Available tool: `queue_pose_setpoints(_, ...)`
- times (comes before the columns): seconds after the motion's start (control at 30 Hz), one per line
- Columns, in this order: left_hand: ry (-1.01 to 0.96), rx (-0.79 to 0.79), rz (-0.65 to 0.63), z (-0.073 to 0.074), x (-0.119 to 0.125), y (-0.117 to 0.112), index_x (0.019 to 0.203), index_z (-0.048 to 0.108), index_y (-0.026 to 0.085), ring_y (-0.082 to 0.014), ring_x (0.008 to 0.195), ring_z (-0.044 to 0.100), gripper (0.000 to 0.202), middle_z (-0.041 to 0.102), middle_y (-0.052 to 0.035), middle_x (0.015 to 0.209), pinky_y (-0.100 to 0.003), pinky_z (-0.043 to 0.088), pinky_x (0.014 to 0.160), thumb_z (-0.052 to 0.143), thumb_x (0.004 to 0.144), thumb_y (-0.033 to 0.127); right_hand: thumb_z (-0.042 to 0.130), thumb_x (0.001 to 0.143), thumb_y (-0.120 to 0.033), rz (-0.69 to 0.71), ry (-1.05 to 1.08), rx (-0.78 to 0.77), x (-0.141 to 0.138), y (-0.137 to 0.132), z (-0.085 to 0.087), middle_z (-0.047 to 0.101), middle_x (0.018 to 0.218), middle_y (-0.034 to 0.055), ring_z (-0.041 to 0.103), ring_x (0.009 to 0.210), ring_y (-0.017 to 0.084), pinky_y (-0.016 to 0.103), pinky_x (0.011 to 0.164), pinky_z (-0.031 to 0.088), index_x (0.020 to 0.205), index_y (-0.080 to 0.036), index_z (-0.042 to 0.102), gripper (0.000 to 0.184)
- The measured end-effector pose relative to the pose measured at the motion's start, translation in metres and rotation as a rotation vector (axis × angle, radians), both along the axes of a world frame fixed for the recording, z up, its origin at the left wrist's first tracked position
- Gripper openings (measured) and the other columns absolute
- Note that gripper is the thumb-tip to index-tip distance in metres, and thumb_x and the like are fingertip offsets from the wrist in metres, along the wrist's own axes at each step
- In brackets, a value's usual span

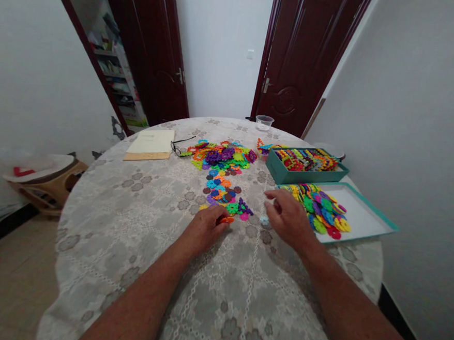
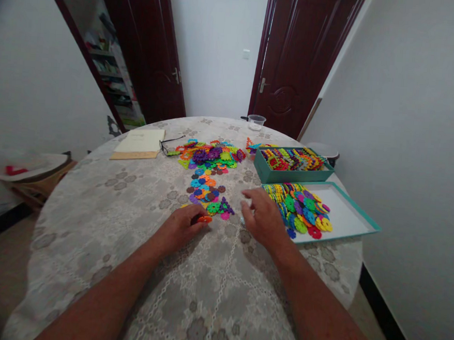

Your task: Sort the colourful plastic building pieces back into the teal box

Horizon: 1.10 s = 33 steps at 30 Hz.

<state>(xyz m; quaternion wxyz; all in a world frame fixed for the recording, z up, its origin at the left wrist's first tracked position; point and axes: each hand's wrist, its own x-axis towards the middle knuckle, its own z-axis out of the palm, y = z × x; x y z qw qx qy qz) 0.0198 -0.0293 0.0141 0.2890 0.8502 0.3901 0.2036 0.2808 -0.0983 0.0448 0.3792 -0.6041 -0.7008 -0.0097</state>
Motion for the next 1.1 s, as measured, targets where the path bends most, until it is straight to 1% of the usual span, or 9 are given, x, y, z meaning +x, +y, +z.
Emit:
queue_pose_setpoints(0.1, -0.126, -0.1, -0.019, 0.002, 0.006, -0.007, 0.1, 0.068, 0.022, -0.0174, 0.084, 0.064, 0.011, 0.073, -0.001, 0.092, -0.03, 0.049, 0.079, 0.062, 0.093, 0.027, 0.059, 0.099, -0.023, 0.377, 0.066, -0.199, -0.041, -0.008, -0.009, 0.069, 0.116, 0.0102, 0.065, 0.095, 0.021, 0.035, 0.085, 0.053, 0.126, -0.023, 0.065, 0.027)
queue_pose_setpoints(0.23, -0.217, -0.164, -0.077, 0.002, 0.008, -0.01, 0.103, 0.067, 0.023, -0.0168, 0.087, 0.067, 0.013, 0.075, -0.0006, 0.095, -0.029, 0.053, 0.083, 0.064, 0.09, 0.024, 0.054, 0.103, -0.02, 0.445, 0.032, -0.262, -0.053, -0.008, -0.018, 0.07, 0.103, 0.0077, 0.064, 0.098, 0.021, 0.034, 0.087, 0.05, 0.11, -0.021, 0.068, 0.015)
queue_pose_setpoints(0.33, -0.148, -0.031, 0.043, 0.001, -0.002, -0.001, 0.104, 0.067, 0.022, -0.0186, 0.09, 0.067, 0.014, 0.073, -0.0028, 0.097, -0.032, 0.053, 0.087, 0.061, 0.091, 0.023, 0.052, 0.104, -0.021, 0.257, 0.002, -0.175, -0.029, -0.001, -0.012, 0.07, 0.1, 0.0081, 0.065, 0.095, 0.021, 0.034, 0.086, 0.049, 0.106, -0.02, 0.068, 0.017)
queue_pose_setpoints(0.47, 0.051, 0.199, 0.255, -0.002, -0.026, 0.019, 0.121, 0.067, 0.019, -0.0266, 0.115, 0.063, 0.03, 0.069, -0.0125, 0.122, -0.041, 0.048, 0.105, 0.062, 0.093, 0.023, 0.051, 0.101, -0.026, -0.182, -0.085, -0.004, 0.031, 0.005, -0.001, 0.073, 0.107, 0.0129, 0.065, 0.101, 0.027, 0.039, 0.093, 0.049, 0.108, -0.018, 0.071, 0.023)
queue_pose_setpoints(0.6, 0.295, 0.178, 0.271, -0.004, -0.04, 0.028, 0.125, 0.069, 0.018, -0.031, 0.118, 0.061, 0.035, 0.068, -0.0146, 0.121, -0.044, 0.046, 0.107, 0.064, 0.093, 0.031, 0.047, 0.096, -0.024, -0.542, -0.241, 0.028, 0.092, 0.006, -0.005, 0.073, 0.104, 0.0171, 0.063, 0.103, 0.032, 0.044, 0.095, 0.048, 0.105, -0.015, 0.075, 0.031)
queue_pose_setpoints(0.7, 0.333, 0.164, 0.251, -0.002, -0.038, 0.024, 0.127, 0.069, 0.02, -0.0307, 0.116, 0.06, 0.038, 0.067, -0.0137, 0.122, -0.042, 0.046, 0.106, 0.066, 0.093, 0.035, 0.047, 0.095, -0.025, -0.655, -0.297, 0.047, 0.108, 0.008, -0.012, 0.071, 0.102, 0.0205, 0.061, 0.105, 0.036, 0.049, 0.097, 0.047, 0.108, -0.012, 0.074, 0.033)
queue_pose_setpoints(0.87, 0.314, 0.24, 0.181, -0.003, -0.027, 0.019, 0.132, 0.068, 0.022, -0.0333, 0.125, 0.055, 0.044, 0.064, -0.0145, 0.133, -0.047, 0.041, 0.111, 0.071, 0.091, 0.039, 0.045, 0.102, -0.025, -0.325, -0.232, 0.122, 0.044, 0.011, -0.018, 0.07, 0.119, 0.0182, 0.06, 0.119, 0.033, 0.05, 0.11, 0.044, 0.122, -0.015, 0.069, 0.033)
queue_pose_setpoints(0.97, 0.287, 0.264, 0.129, -0.007, -0.024, 0.018, 0.135, 0.067, 0.025, -0.0343, 0.13, 0.052, 0.045, 0.062, -0.013, 0.141, -0.05, 0.038, 0.115, 0.071, 0.093, 0.041, 0.049, 0.102, -0.025, -0.016, -0.253, -0.031, -0.013, 0.011, -0.032, 0.065, 0.135, 0.0161, 0.055, 0.13, 0.031, 0.049, 0.114, 0.043, 0.137, -0.02, 0.063, 0.038)
queue_pose_setpoints(1.1, 0.217, 0.274, 0.047, -0.01, -0.019, 0.016, 0.139, 0.065, 0.027, -0.0328, 0.134, 0.051, 0.045, 0.062, -0.0116, 0.144, -0.05, 0.036, 0.117, 0.07, 0.094, 0.036, 0.056, 0.101, -0.028, 0.058, -0.287, -0.232, -0.051, 0.017, -0.05, 0.059, 0.145, 0.0181, 0.049, 0.135, 0.033, 0.053, 0.112, 0.042, 0.142, -0.019, 0.059, 0.041)
